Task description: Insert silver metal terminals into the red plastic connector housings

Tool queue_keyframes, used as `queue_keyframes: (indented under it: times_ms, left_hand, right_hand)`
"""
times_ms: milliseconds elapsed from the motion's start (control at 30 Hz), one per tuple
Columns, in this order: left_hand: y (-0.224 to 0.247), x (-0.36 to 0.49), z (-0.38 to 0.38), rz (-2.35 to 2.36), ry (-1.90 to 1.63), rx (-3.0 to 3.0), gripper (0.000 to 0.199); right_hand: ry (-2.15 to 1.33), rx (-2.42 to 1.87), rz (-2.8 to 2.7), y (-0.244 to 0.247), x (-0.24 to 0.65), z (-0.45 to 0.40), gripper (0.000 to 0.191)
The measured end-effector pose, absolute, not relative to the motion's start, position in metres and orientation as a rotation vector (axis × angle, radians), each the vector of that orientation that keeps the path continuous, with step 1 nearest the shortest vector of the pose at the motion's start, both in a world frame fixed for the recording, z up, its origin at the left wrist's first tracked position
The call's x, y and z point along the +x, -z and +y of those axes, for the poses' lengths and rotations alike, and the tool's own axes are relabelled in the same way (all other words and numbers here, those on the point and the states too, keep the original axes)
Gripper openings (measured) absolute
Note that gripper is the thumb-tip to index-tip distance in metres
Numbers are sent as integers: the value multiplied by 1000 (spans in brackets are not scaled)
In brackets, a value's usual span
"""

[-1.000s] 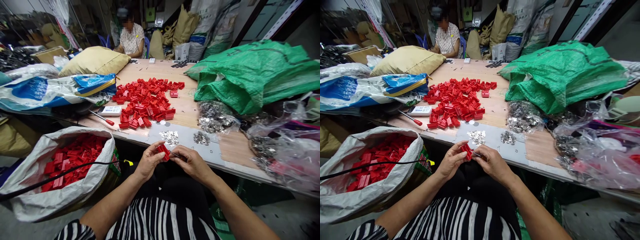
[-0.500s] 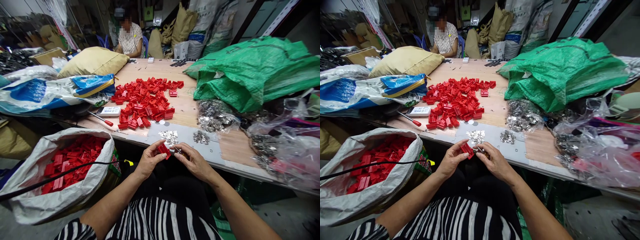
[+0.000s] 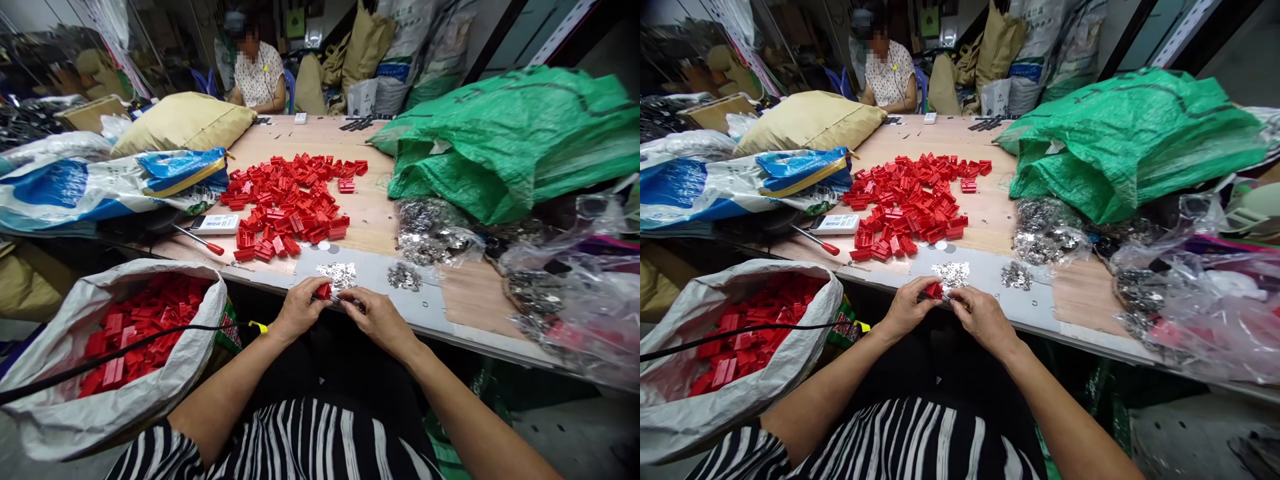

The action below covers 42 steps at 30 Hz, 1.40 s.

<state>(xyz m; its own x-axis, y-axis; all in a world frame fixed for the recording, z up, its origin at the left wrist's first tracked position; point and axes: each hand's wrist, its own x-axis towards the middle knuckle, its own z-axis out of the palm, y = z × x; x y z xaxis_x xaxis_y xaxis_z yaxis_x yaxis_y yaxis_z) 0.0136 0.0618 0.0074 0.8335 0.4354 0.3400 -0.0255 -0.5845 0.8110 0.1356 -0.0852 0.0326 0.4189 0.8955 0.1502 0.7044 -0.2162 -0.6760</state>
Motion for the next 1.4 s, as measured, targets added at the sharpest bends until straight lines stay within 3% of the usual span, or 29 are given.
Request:
queue_keyframes:
  times_ms: [600,1200,1400]
  left_hand:
    - [-7,16,68,216,-596,2166,44]
    - [-5,19,65,299,-621,2056,38]
    - [-13,10,58,346,-667,1952,35]
  right_hand:
    - [-371,-1983,-1411,-31,142,-85,20]
    - [-332,-2266,-1416,-36,123,-74,18]
    - [-322,-2075,-1450,-35,130,-86,24]
